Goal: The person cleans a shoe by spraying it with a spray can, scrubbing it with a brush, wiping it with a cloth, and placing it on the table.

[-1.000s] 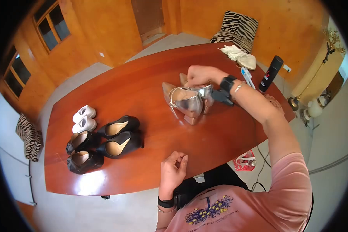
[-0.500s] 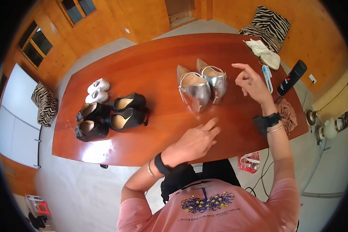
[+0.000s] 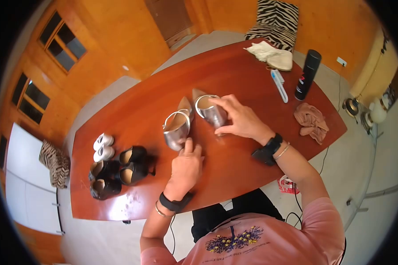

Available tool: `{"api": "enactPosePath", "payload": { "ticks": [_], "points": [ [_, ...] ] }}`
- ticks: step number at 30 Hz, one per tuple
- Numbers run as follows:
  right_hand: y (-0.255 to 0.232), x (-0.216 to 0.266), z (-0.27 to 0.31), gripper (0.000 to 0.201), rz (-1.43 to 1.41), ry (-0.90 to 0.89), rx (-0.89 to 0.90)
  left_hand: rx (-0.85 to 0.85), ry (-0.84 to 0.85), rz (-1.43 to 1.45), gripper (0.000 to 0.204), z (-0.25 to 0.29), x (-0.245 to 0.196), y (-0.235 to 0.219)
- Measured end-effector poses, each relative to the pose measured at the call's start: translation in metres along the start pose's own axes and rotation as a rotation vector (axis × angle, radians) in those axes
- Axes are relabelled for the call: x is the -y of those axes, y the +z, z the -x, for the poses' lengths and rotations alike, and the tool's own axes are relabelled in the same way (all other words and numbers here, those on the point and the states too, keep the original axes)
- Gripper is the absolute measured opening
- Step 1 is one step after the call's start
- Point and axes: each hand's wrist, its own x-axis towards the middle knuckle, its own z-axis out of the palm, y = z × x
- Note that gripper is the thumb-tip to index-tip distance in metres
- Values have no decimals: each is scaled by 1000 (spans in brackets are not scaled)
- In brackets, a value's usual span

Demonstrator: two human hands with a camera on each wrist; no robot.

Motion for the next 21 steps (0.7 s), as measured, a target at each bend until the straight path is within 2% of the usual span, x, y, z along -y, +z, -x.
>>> {"api": "enactPosePath", "payload": {
  "ticks": [1, 2, 4, 5, 6, 8, 9, 10, 12, 13, 14, 16, 17, 18, 20, 21],
  "points": [
    [4, -3, 1, 82, 12, -1, -11, -90, 11, 57, 35, -1, 3, 5],
    [8, -6, 1, 82, 23, -6, -18, -91, 26, 56, 35, -5, 4, 12],
    [9, -10, 2, 79, 42, 26, -17, -237, 7, 468, 33, -15, 9, 29],
    [10, -13, 2, 78, 3, 32, -55, -191, -106, 688, 39, -21, 8, 39],
    [10, -14, 4, 77, -38, 38, -92, -191, -96, 690, 39, -29, 8, 55],
    [4, -9, 6, 76, -86, 29, -149, -166, -436, 1610, 51, -52, -1, 70],
    [2, -6, 7, 76, -142, 20, -195, -107, -458, 1758, 61, -63, -5, 66],
    [-2, 0, 8, 76, -129, 22, -205, -118, -561, 1884, 65, -77, -7, 67],
    [-12, 22, 12, 75, -153, -61, -242, 93, -390, 2291, 68, -95, -8, 56],
    [-19, 34, 16, 74, -174, 5, -155, 92, -231, 2294, 67, -96, -22, 40],
    [-24, 39, 21, 73, -115, -2, -68, -11, -290, 2491, 63, -105, -25, 47],
    [-46, 50, 32, 71, 76, -94, 51, 146, -259, 2658, 60, -109, -31, 52],
    [-62, 56, 36, 68, -15, -87, 4, 286, 1, 2598, 59, -110, -29, 59],
    [-81, 58, 38, 64, -105, -82, -42, 271, -264, 2617, 60, -108, -27, 67],
    [-125, 49, 41, 45, 116, 9, -392, 203, -392, 2582, 60, -114, -32, 74],
    [-145, 33, 38, 39, 69, 8, -629, 205, -389, 2594, 60, -116, -30, 81]
  ]
}}
